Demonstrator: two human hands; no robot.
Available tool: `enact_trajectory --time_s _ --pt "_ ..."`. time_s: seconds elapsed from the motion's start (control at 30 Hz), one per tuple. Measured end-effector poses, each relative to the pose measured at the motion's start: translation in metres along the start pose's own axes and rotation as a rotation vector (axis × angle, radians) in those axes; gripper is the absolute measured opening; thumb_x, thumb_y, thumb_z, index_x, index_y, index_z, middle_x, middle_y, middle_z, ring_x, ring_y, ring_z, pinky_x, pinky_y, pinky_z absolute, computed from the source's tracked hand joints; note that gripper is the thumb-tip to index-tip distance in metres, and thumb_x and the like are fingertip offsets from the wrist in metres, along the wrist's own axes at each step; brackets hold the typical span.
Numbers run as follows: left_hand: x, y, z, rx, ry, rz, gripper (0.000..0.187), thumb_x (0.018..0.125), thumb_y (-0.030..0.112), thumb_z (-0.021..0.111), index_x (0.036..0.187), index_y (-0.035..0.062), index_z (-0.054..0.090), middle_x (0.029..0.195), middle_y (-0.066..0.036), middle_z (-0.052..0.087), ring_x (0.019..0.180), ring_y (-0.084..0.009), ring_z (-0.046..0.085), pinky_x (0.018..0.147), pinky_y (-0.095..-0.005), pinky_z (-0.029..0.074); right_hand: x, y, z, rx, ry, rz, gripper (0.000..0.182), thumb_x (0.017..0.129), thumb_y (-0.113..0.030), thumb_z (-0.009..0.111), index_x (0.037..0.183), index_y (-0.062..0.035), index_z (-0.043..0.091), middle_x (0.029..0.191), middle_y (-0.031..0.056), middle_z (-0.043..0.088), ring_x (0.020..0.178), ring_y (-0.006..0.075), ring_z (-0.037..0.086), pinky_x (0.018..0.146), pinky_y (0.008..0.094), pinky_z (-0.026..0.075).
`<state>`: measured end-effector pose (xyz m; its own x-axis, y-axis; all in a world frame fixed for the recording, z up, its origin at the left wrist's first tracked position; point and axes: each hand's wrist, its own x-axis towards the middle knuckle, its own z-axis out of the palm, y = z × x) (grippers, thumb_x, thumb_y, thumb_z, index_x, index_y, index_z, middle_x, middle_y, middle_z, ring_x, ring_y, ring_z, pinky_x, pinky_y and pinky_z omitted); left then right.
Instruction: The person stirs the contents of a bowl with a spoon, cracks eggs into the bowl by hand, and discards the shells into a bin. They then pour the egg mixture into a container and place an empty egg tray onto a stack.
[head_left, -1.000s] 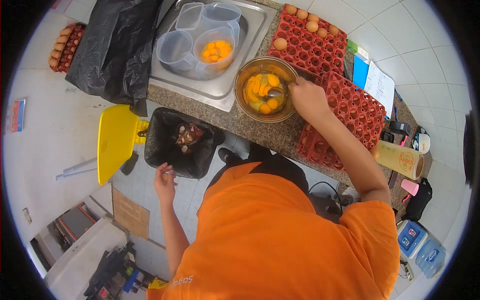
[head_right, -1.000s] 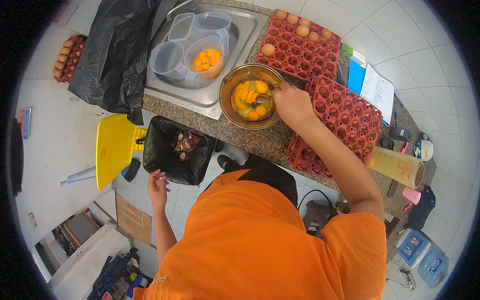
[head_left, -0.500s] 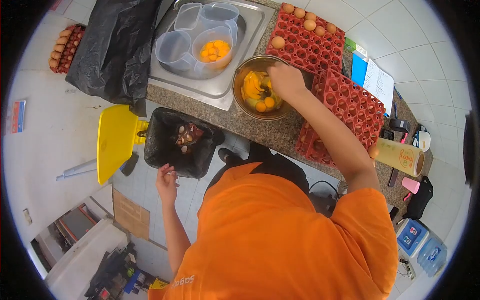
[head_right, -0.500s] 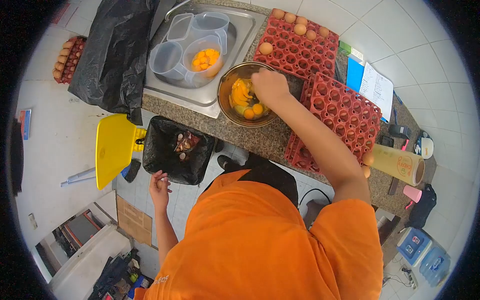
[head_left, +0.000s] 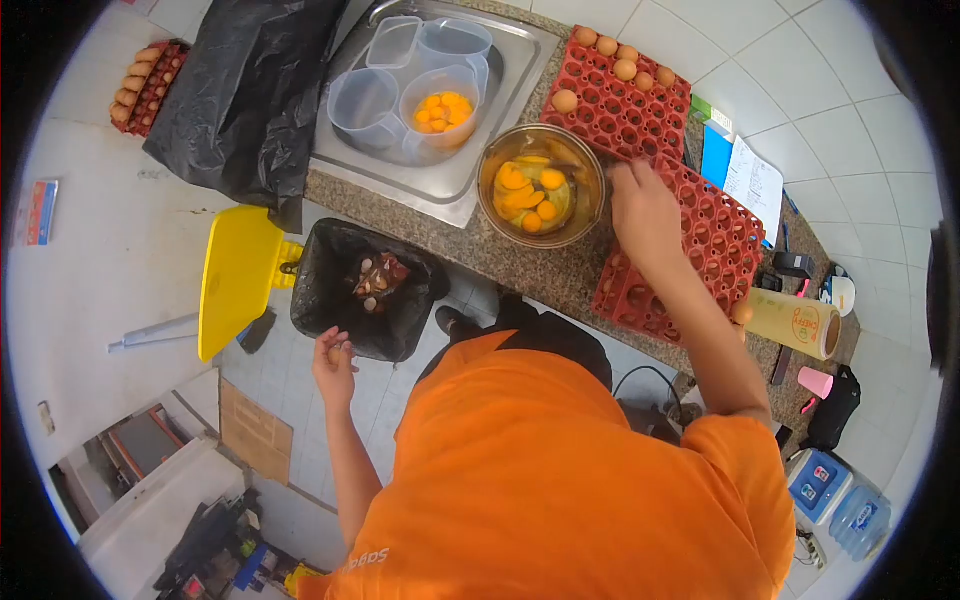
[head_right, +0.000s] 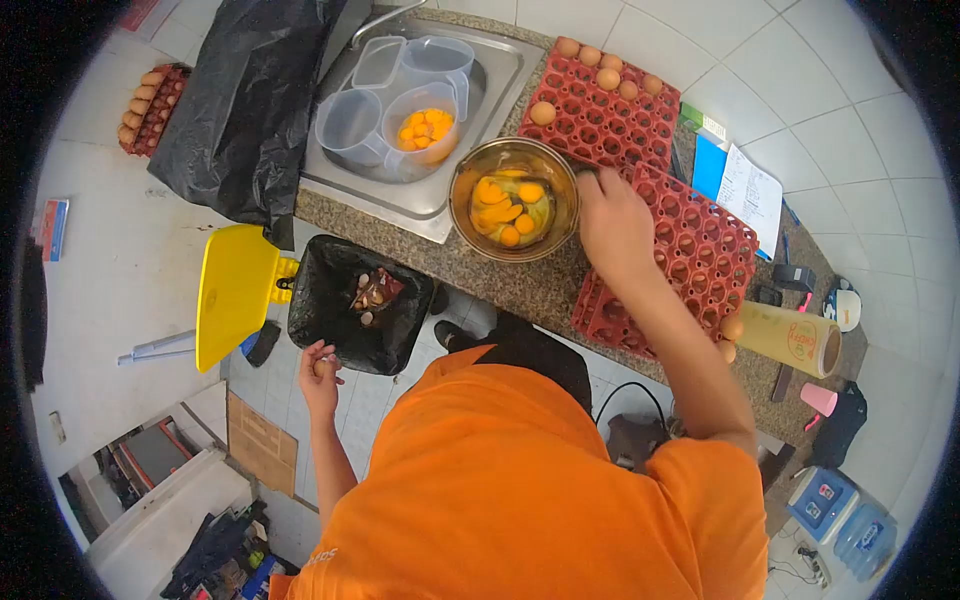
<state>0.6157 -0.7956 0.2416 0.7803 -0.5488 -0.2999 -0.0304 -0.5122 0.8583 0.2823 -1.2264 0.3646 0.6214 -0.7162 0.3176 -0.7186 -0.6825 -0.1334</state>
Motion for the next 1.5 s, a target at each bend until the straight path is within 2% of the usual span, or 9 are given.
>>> enact_trajectory --time_s 0.13,0.23,0.3,0.43,0.7,1.07,1.23,1.33,1.5 --pt "0.004 -0.006 0.000 -0.038 -0.036 0.000 0.035 0.098 0.002 0.063 0.133 0.0044 0.057 0.116 -0.008 0.069 0.081 -0.0100 0.064 0.056 -0.0226 0.053 -0.049 0.003 -0.005 -0.148 -0.077 -0.086 0.012 0.086 -0.006 0.063 0.098 -0.0067 0.063 0.093 0.0118 0.058 0.084 0.0324 0.065 0.071 0.0449 0.055" --pt "0.009 -0.008 0.001 -0.050 -0.063 0.024 0.036 0.098 0.002 0.063 0.133 0.0044 0.057 0.116 -0.008 0.069 0.080 -0.0102 0.064 0.056 -0.0227 0.053 -0.056 -0.004 -0.010 -0.031 0.015 0.019 0.012 0.085 -0.005 0.063 0.097 -0.0066 0.064 0.092 0.0126 0.059 0.086 0.0329 0.066 0.072 0.0448 0.056" --pt "0.013 -0.006 0.003 -0.064 -0.061 0.027 0.036 0.097 0.002 0.063 0.132 0.0046 0.058 0.114 -0.008 0.069 0.079 -0.0090 0.063 0.056 -0.0222 0.051 -0.055 -0.001 -0.011 -0.076 -0.110 0.071 0.011 0.086 -0.005 0.063 0.096 -0.0060 0.065 0.090 0.0132 0.060 0.084 0.0337 0.069 0.070 0.0457 0.058" --pt "0.018 -0.005 0.001 -0.063 -0.073 0.072 0.035 0.097 0.001 0.063 0.132 0.0050 0.058 0.114 -0.007 0.069 0.078 -0.0076 0.062 0.056 -0.0216 0.049 -0.035 -0.012 -0.018 -0.002 -0.018 0.133 0.008 0.087 -0.006 0.062 0.095 -0.0049 0.065 0.089 0.0134 0.062 0.079 0.0351 0.070 0.068 0.0473 0.059" --pt "0.017 -0.002 0.006 -0.083 -0.125 0.034 0.035 0.098 0.006 0.064 0.132 0.0059 0.058 0.117 -0.006 0.069 0.079 -0.0099 0.063 0.055 -0.0228 0.051 0.015 -0.038 0.036 -0.209 -0.510 0.091 0.014 0.089 -0.013 0.065 0.088 -0.0045 0.076 0.094 0.0170 0.075 0.089 0.0317 0.076 0.072 0.0450 0.062" --pt "0.009 -0.028 -0.009 -0.104 -0.086 0.048 0.033 0.099 0.006 0.065 0.131 0.0049 0.058 0.114 -0.007 0.069 0.078 -0.0095 0.063 0.055 -0.0226 0.053 0.016 -0.039 0.055 -0.130 -0.527 0.174 0.015 0.087 -0.013 0.066 0.093 -0.0042 0.077 0.093 0.0172 0.076 0.089 0.0326 0.077 0.074 0.0441 0.062" --pt "0.006 -0.026 -0.008 -0.085 -0.075 0.030 0.032 0.100 0.006 0.064 0.131 0.0051 0.058 0.114 -0.006 0.069 0.078 -0.0092 0.063 0.055 -0.0225 0.053 0.017 -0.023 0.068 -0.205 -0.342 0.115 0.019 0.088 -0.022 0.071 0.092 -0.0050 0.078 0.086 0.0149 0.074 0.087 0.0304 0.076 0.072 0.0422 0.062" --pt "0.006 -0.020 -0.005 -0.074 -0.089 0.027 0.031 0.100 0.006 0.064 0.130 0.0052 0.058 0.113 -0.006 0.069 0.078 -0.0089 0.063 0.055 -0.0226 0.053 0.015 -0.020 0.074 -0.272 -0.345 0.052 0.021 0.087 -0.027 0.072 0.090 -0.0065 0.078 0.083 0.0131 0.073 0.087 0.0291 0.076 0.074 0.0428 0.060" --pt "0.007 -0.008 -0.002 -0.053 -0.091 0.031 0.031 0.100 0.005 0.064 0.130 0.0051 0.058 0.113 -0.006 0.069 0.078 -0.0087 0.063 0.055 -0.0225 0.053 0.015 -0.030 0.070 -0.165 -0.422 0.046 0.013 0.085 -0.015 0.065 0.082 -0.0085 0.076 0.080 0.0118 0.072 0.080 0.0296 0.074 0.082 0.0463 0.050"
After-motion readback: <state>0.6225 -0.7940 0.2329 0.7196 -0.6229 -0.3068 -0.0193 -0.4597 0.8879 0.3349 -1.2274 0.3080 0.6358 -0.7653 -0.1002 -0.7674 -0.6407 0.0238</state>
